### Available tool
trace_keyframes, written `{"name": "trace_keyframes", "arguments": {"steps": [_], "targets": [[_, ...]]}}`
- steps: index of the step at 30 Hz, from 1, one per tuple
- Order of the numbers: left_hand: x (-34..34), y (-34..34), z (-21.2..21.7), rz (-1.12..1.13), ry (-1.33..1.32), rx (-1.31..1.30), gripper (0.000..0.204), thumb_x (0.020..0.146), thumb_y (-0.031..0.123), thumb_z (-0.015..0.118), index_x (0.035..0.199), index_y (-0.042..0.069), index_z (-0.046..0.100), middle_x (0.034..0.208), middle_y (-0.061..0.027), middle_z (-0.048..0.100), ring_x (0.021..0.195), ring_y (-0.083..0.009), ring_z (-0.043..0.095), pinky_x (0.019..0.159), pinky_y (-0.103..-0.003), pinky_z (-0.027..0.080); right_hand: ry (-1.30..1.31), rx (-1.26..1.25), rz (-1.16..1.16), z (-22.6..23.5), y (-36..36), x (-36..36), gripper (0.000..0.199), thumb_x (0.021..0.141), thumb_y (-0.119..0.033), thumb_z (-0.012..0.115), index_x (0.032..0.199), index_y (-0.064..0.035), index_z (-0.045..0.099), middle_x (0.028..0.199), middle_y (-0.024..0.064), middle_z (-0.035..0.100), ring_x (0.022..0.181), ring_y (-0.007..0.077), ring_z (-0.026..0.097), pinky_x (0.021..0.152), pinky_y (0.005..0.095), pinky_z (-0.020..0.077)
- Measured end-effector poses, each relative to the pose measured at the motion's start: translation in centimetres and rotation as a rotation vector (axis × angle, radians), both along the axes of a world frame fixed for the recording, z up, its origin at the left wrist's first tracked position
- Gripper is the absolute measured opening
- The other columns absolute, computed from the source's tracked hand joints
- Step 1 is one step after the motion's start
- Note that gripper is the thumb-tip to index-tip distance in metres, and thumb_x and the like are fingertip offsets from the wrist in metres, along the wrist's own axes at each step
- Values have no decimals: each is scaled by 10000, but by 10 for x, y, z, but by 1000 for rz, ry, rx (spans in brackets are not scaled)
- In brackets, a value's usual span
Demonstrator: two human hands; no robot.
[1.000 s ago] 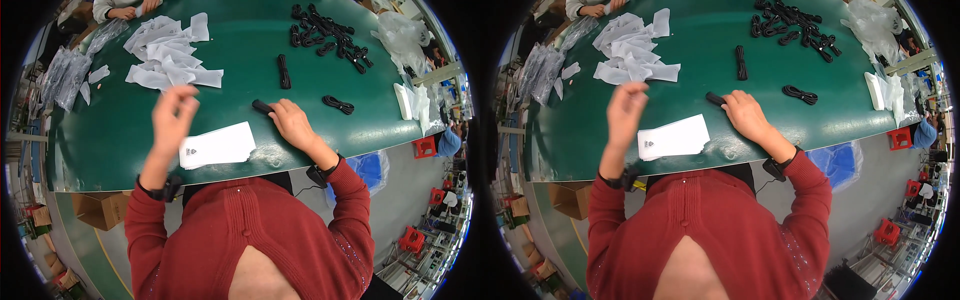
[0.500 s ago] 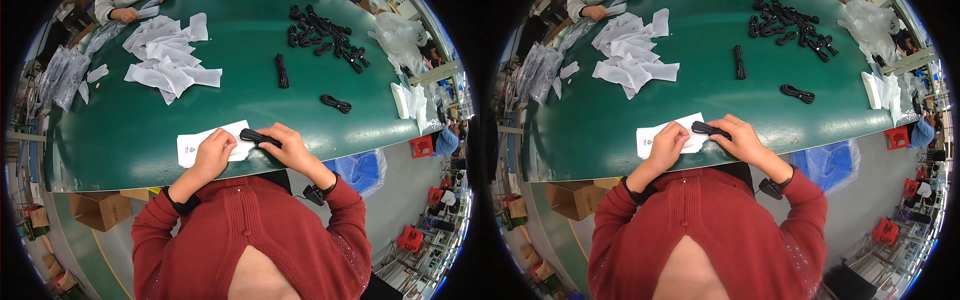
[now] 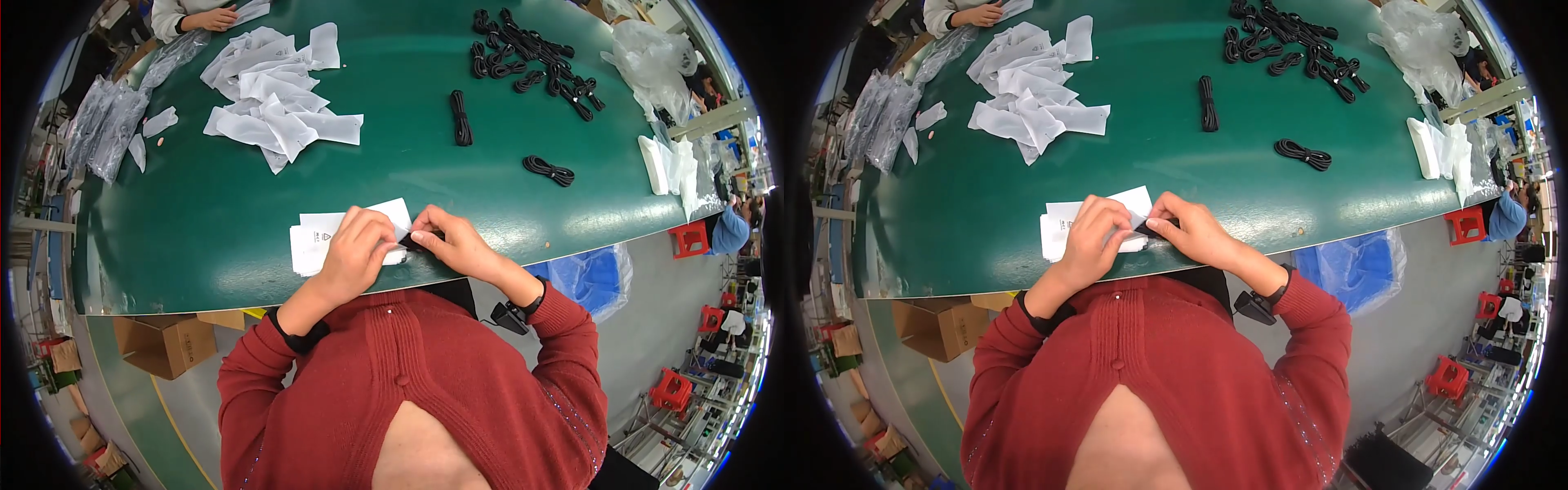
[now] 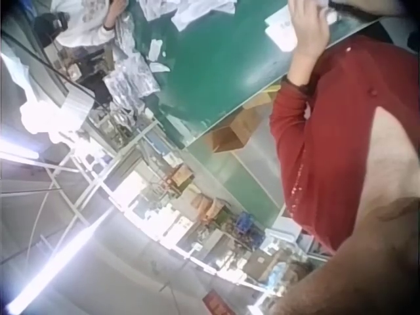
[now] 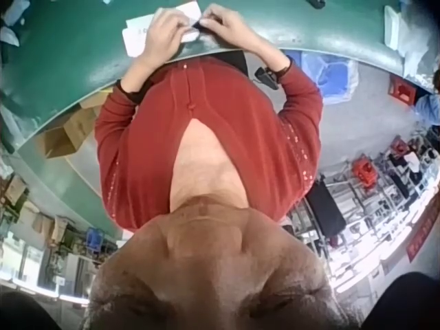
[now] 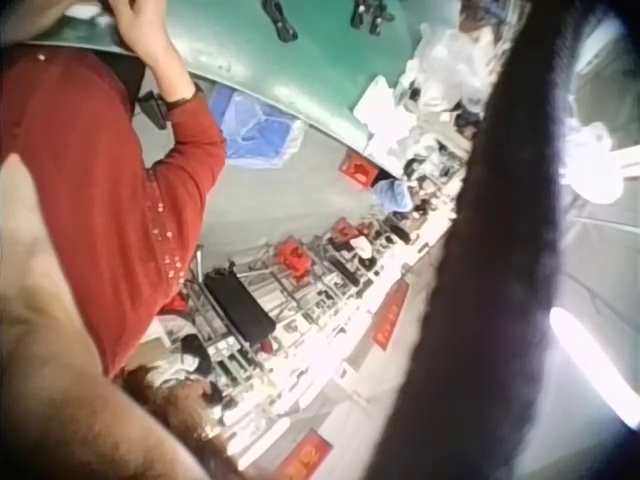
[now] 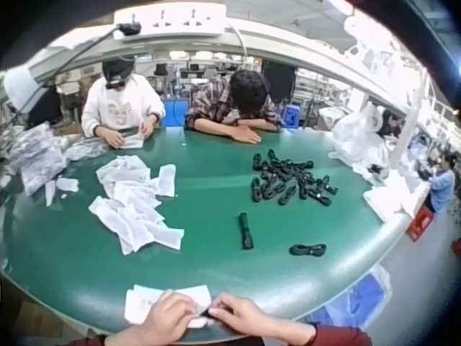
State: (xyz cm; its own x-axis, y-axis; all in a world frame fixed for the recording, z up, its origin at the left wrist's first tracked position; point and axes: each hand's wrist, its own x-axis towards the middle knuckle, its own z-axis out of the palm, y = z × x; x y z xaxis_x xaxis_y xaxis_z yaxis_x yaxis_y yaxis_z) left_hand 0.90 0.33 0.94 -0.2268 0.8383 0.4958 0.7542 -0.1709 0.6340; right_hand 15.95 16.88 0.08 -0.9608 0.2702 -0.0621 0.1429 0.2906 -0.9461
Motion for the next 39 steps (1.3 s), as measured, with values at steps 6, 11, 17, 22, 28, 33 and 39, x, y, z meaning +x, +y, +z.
{"name": "trace_keyframes", "arguments": {"steps": [6, 11, 17, 22, 28, 33, 39], "targets": [[-6, 6, 17, 83, -262, -38, 120, 836, -5, 677, 880, 20, 568, 961, -68, 604, 877, -210, 561, 754, -310, 459, 446, 306, 64, 21, 5, -13, 407, 880, -68, 676, 1267, -17, 560, 1034, 88, 590, 819, 148, 599, 737, 274, 500], [-79, 6, 40, 72, -1171, 116, 112, 946, 94, 617, 1029, 20, 604, 997, -11, 601, 891, -108, 552, 754, -268, 467, 440, 607, -319, 42, 47, -27, 429, 879, -83, 671, 1295, -93, 569, 1024, 105, 569, 825, 191, 617, 713, 316, 507], [-92, 26, 62, 548, -91, 449, 192, 897, 64, 642, 1079, 8, 618, 981, -40, 618, 791, -135, 580, 746, -253, 478, 53, 1025, -379, 1, 117, -45, 291, 895, -142, 650, 1174, -86, 593, 992, 106, 608, 816, 229, 625, 695, 359, 513], [-21, 0, 9, 41, -98, -151, 204, 779, 30, 735, 949, 19, 623, 930, -119, 595, 851, -260, 610, 749, -370, 495, 69, 862, -394, -12, 109, -36, 221, 878, -116, 657, 1071, -47, 577, 958, 90, 630, 761, 195, 613, 660, 337, 498], [4, -5, -19, 63, 54, -179, 165, 784, 44, 728, 893, 18, 607, 865, -113, 575, 805, -274, 598, 729, -379, 490, 30, 204, -274, 9, 59, 0, 236, 840, -37, 649, 1062, -2, 577, 883, 74, 625, 679, 141, 569, 615, 270, 462], [4, -5, -20, 123, -180, -264, 120, 814, 27, 695, 876, 9, 593, 846, -94, 576, 729, -241, 584, 677, -339, 485, 110, 341, -150, 25, 24, 30, 213, 806, 5, 654, 1014, -1, 607, 887, 74, 633, 668, 148, 565, 618, 263, 462], [1, -7, -19, 183, -500, -240, 85, 842, -39, 655, 869, 7, 589, 829, -55, 562, 695, -139, 517, 635, -256, 433, 246, 473, -30, 29, 14, 41, 218, 789, 17, 657, 1001, -18, 625, 902, 91, 637, 719, 213, 589, 644, 302, 485]]}}
